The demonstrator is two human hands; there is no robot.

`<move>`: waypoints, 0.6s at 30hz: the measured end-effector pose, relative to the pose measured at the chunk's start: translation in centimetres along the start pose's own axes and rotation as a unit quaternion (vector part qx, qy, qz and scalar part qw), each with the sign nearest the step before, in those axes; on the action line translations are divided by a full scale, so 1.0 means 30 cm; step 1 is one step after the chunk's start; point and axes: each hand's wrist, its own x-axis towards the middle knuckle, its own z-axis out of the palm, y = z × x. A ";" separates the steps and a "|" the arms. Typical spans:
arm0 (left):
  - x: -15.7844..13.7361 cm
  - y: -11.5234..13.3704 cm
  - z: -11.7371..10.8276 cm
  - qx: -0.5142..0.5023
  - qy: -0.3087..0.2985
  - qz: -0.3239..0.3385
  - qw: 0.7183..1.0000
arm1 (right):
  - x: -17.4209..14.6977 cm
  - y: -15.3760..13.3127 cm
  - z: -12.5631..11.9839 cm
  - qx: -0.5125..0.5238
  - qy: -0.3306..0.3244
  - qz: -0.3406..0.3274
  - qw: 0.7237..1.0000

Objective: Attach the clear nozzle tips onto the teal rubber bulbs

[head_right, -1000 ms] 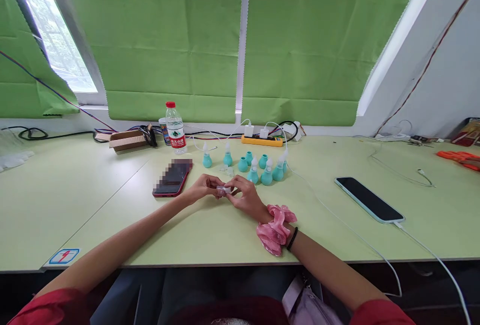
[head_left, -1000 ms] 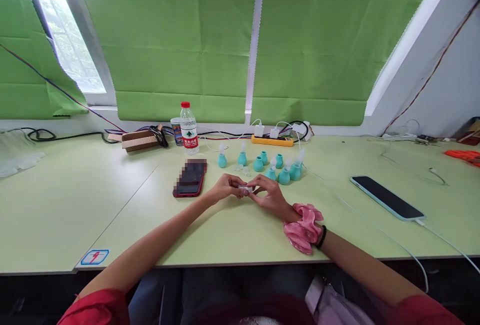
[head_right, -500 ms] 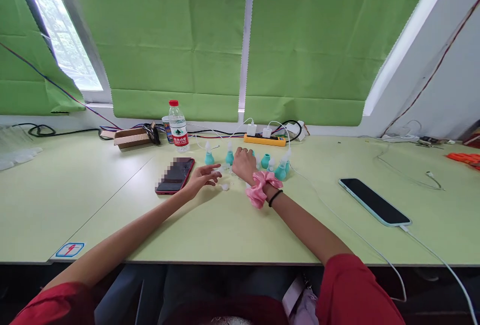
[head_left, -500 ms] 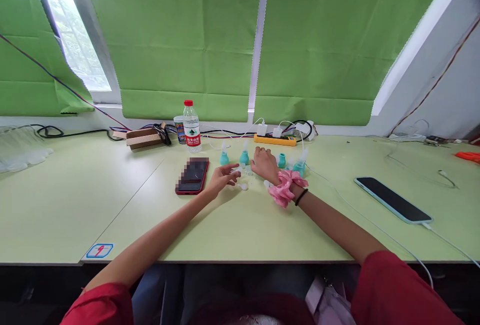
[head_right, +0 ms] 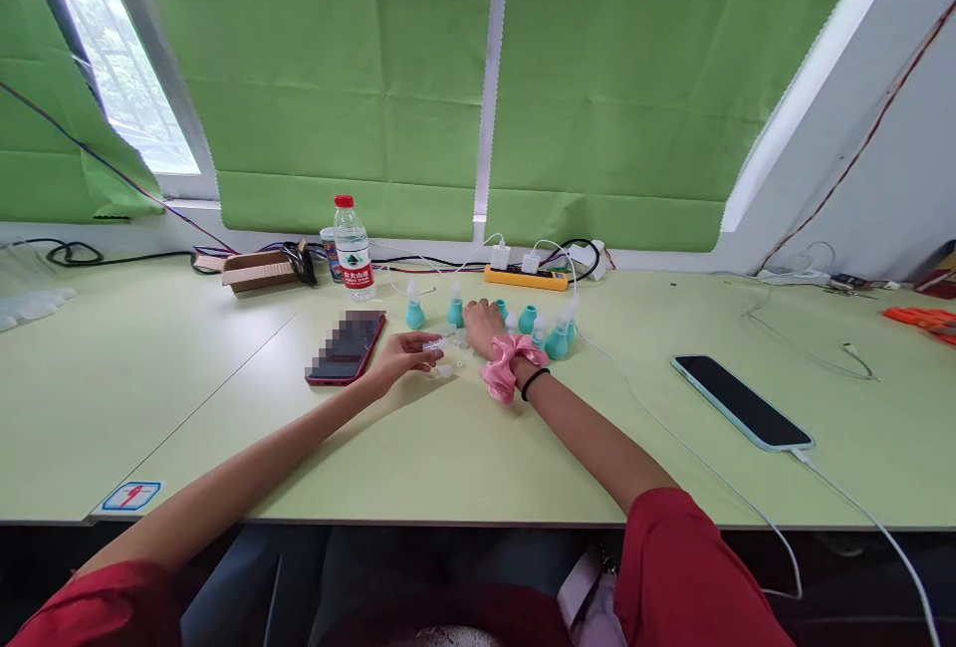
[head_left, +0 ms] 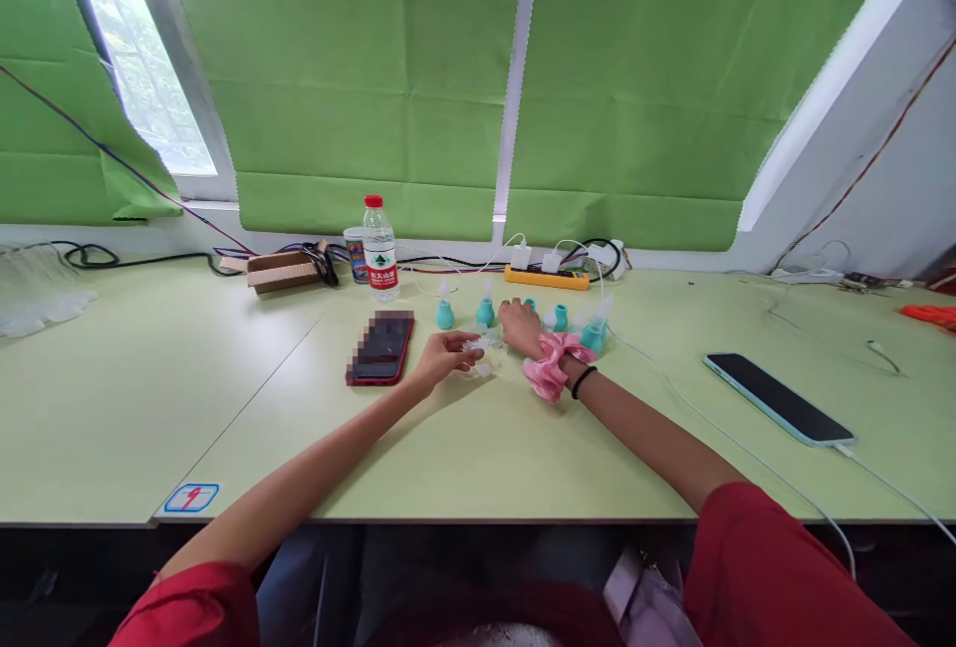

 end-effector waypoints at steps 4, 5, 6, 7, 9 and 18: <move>0.004 0.000 -0.006 -0.014 0.000 0.010 1.000 | -0.034 -0.007 -0.043 0.017 0.001 -0.031 0.999; 0.004 0.003 -0.007 -0.024 -0.005 0.015 1.000 | -0.050 -0.009 -0.050 0.027 0.012 -0.044 0.999; 0.004 0.008 -0.009 -0.038 -0.011 0.020 0.999 | -0.069 -0.011 -0.055 0.045 0.029 -0.061 0.997; 0.002 0.014 -0.010 -0.053 -0.019 0.026 0.998 | -0.092 -0.011 -0.056 0.073 0.053 -0.086 0.992; -0.002 0.026 -0.010 -0.080 -0.041 0.032 0.995 | -0.147 -0.010 -0.048 0.151 0.102 -0.144 0.973; -0.010 0.036 -0.006 -0.122 -0.154 -0.003 0.980 | -0.317 -0.015 -0.013 0.290 0.196 -0.199 0.916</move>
